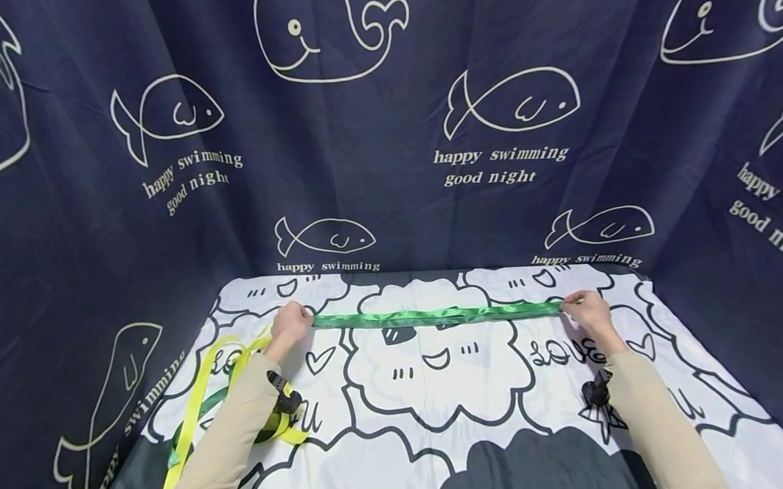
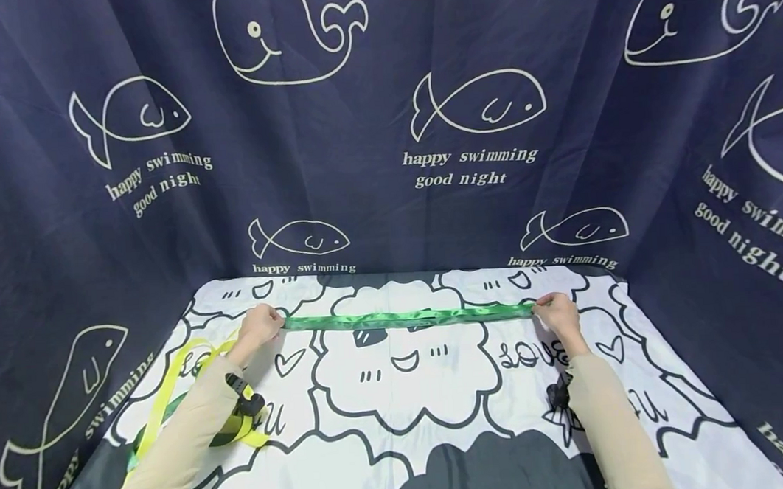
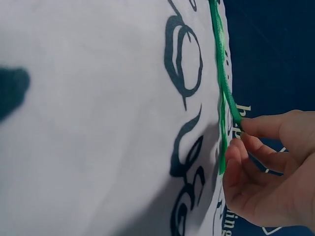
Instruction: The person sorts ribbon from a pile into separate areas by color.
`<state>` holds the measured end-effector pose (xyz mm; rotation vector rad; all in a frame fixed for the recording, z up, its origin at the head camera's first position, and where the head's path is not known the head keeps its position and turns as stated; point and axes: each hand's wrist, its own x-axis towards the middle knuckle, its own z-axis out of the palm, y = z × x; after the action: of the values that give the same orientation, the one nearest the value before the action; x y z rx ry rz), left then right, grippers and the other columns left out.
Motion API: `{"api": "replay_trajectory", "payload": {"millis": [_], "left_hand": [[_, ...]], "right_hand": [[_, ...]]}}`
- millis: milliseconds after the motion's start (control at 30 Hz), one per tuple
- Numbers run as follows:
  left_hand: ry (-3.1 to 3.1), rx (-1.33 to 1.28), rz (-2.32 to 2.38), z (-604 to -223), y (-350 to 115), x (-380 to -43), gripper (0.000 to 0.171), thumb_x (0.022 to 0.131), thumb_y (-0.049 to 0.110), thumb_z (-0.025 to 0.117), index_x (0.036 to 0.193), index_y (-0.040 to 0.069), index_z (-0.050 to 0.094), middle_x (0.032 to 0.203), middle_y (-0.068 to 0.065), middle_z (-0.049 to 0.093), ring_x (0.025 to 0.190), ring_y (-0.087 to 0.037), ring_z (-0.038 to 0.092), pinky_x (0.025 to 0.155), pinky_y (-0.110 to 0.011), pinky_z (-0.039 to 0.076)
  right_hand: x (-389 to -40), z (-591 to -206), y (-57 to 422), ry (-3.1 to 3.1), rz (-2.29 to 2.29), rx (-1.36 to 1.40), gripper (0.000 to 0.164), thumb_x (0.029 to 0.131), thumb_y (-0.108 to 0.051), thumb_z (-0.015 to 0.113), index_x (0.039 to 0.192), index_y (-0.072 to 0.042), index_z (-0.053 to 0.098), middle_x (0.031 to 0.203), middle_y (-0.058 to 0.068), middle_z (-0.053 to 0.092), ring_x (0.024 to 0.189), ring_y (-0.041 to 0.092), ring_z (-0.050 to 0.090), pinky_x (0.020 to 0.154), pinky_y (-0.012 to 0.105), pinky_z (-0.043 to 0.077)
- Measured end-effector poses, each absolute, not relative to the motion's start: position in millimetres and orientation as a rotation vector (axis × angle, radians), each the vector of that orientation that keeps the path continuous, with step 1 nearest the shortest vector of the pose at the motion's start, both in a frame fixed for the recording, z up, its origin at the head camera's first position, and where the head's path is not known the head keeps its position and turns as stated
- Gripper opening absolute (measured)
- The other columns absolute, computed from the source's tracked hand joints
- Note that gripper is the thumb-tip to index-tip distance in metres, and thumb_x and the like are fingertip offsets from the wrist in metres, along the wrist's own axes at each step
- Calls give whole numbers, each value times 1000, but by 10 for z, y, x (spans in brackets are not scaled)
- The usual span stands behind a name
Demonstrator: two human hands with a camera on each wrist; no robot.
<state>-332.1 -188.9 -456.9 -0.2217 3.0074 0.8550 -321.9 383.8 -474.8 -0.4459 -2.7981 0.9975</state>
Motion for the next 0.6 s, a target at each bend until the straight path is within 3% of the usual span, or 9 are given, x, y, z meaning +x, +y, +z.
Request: {"api": "replay_trajectory", "payload": {"millis": [100, 233, 433, 600], "left_hand": [[3016, -152, 853, -4529, -1917, -3292, 32, 92, 17, 55, 61, 8, 56, 55, -2, 57, 47, -13, 48, 44, -24, 33], [3044, -42, 842, -4479, -1969, -3285, 31, 96, 26, 53, 92, 1, 72, 83, -13, 70, 65, -21, 58, 57, -32, 45], [3076, 78, 827, -4457, -2044, -3297, 32, 95, 20, 50, 108, -3, 68, 109, -22, 69, 96, -34, 66, 83, -46, 52], [3082, 93, 855, -4417, -2086, -3262, 27, 94, 14, 49, 108, -2, 67, 107, -21, 69, 91, -32, 66, 80, -44, 52]], "right_hand": [[-3194, -4723, 3819, -2790, 933, -420, 31, 88, -16, 56, 104, 10, 61, 103, 30, 64, 88, 38, 57, 71, 39, 42], [-3164, -4648, 3777, -2804, 866, -344, 33, 90, -16, 51, 107, 10, 60, 106, 32, 63, 94, 44, 57, 77, 47, 43], [-3157, -4574, 3689, -2817, 776, -191, 31, 90, -12, 47, 106, 11, 59, 103, 33, 63, 92, 46, 59, 78, 50, 46], [-3168, -4564, 3619, -2793, 690, -66, 30, 90, -9, 48, 107, 13, 58, 105, 37, 61, 98, 50, 57, 84, 57, 45]]}}
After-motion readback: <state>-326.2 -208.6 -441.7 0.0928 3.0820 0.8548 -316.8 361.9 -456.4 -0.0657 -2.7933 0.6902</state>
